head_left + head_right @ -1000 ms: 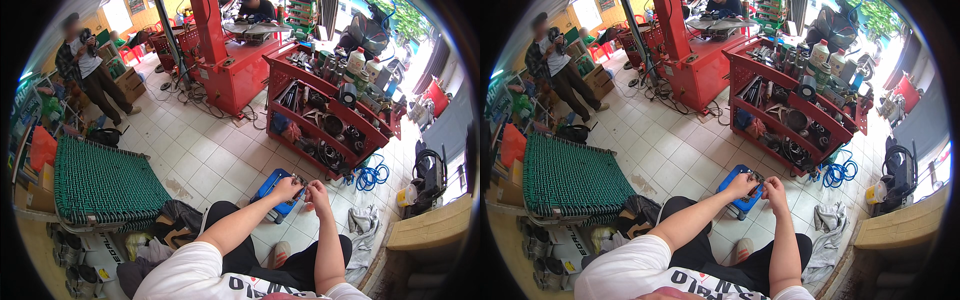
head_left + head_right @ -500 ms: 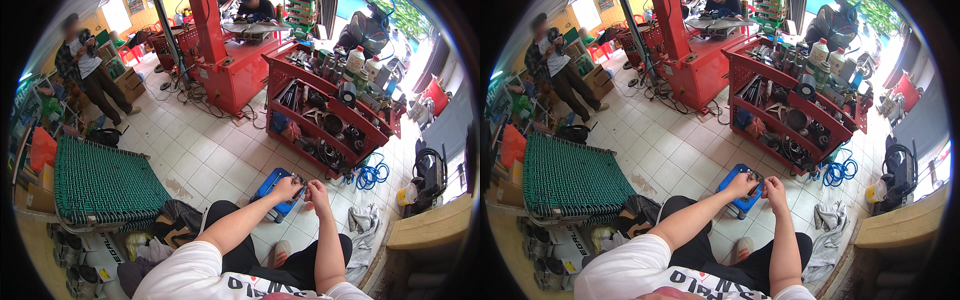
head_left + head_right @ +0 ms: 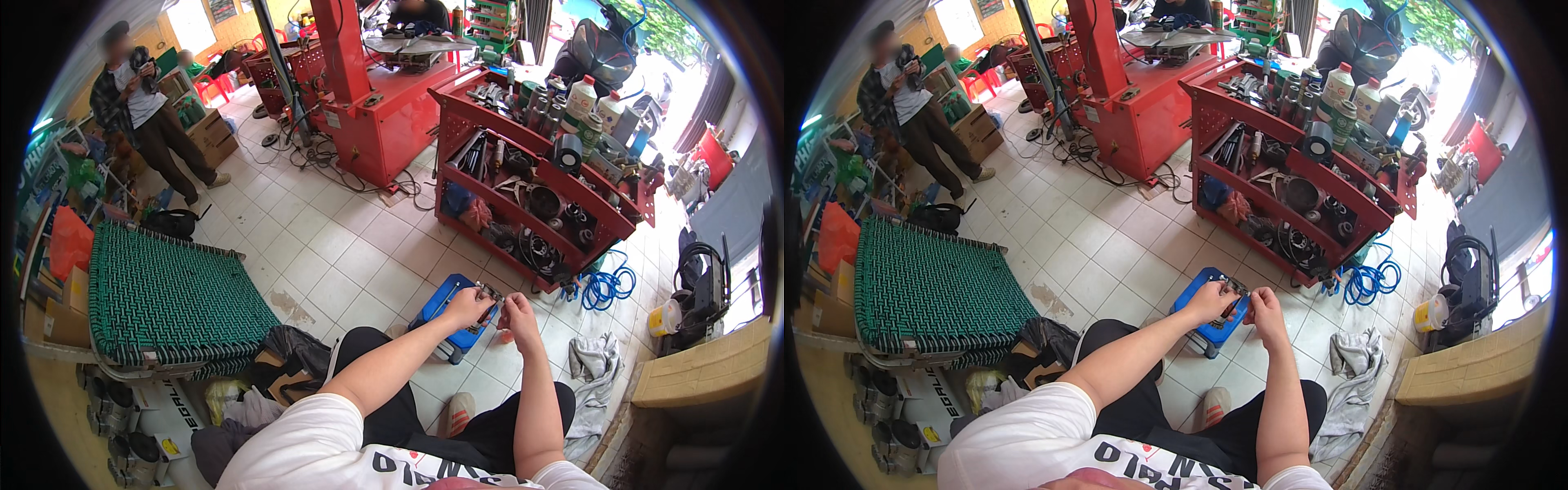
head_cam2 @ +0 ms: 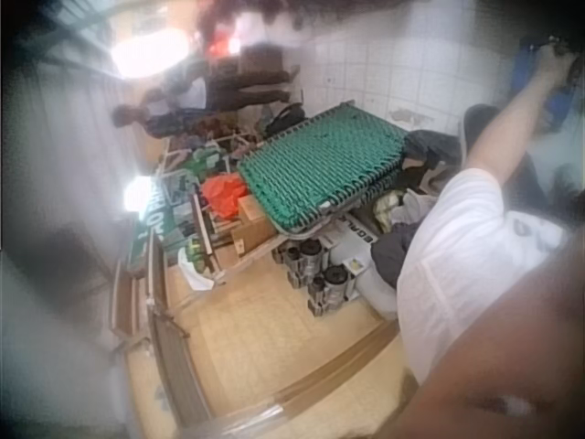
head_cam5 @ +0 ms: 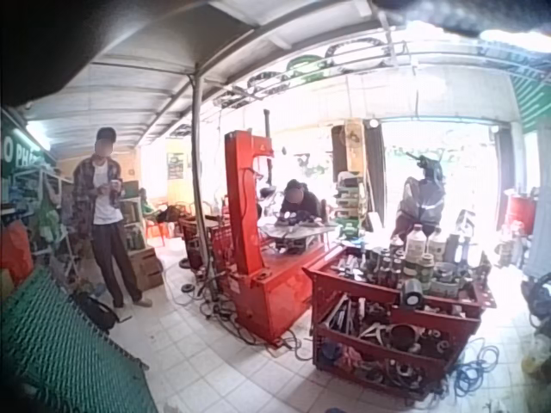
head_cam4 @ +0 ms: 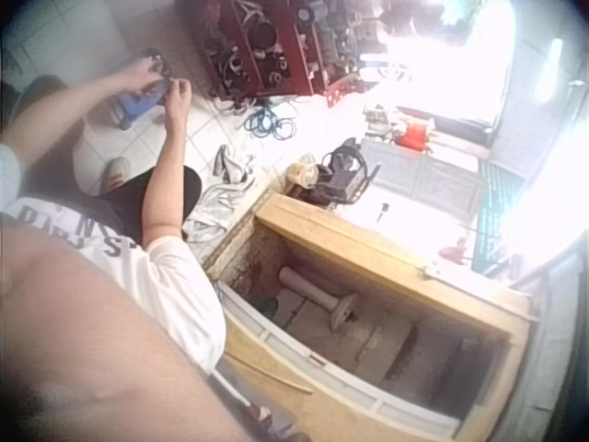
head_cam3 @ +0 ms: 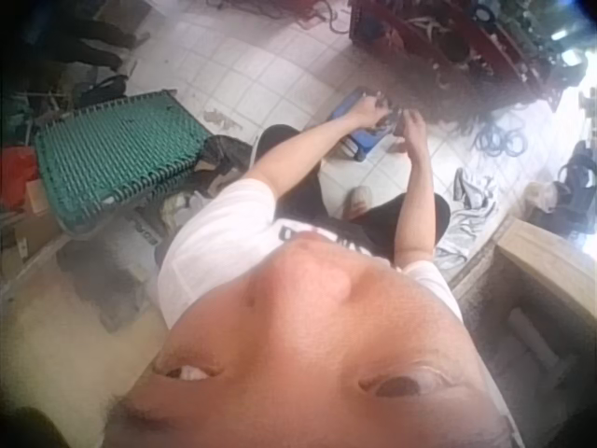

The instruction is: The person sits on the floor and uses a small tool to manipulate a cylindrical mechanical component held in their hands. They repeatedly adjust and inspect the part while seated in a workshop environment.

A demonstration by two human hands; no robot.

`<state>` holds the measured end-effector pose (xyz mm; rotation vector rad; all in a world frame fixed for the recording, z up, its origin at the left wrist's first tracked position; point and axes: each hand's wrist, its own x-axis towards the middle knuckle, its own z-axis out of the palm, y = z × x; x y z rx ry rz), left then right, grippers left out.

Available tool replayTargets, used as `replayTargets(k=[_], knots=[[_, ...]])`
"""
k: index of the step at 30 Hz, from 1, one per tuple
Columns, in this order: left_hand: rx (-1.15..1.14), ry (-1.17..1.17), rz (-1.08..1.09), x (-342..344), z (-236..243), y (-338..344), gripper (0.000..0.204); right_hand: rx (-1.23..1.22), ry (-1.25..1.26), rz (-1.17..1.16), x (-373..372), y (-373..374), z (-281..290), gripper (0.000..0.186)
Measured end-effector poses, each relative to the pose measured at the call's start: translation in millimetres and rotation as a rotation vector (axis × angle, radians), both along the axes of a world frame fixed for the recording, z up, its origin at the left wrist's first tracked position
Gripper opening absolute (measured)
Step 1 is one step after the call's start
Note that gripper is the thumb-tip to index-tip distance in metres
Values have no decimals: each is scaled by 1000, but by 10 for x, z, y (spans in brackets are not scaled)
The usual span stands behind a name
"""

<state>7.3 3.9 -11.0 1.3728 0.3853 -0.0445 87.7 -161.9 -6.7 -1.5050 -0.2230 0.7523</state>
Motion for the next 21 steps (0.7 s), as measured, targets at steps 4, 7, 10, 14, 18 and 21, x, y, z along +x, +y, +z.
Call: replayTargets(k=[4, 7, 10, 14, 18, 21], knots=[[10, -2, 3, 3, -8, 15, 22, 34, -43, 34, -9, -9, 29, 18], [31, -1, -1, -3, -21, 27, 23, -16, 94, 7, -30, 0, 178, 20], [33, 1, -11, 7, -57, 32, 23, -105, 172, 18, 6, -20, 137, 21], [16, -39, 43, 17, -48, -13, 25, -38, 89, 22, 42, -30, -19, 20], [55, -13, 16, -8, 21, 38, 26, 1, 15, 16, 7, 0, -28, 16], [15, -36, 31, 0, -8, 36, 27, 23, -9, -5, -16, 19, -2, 14]])
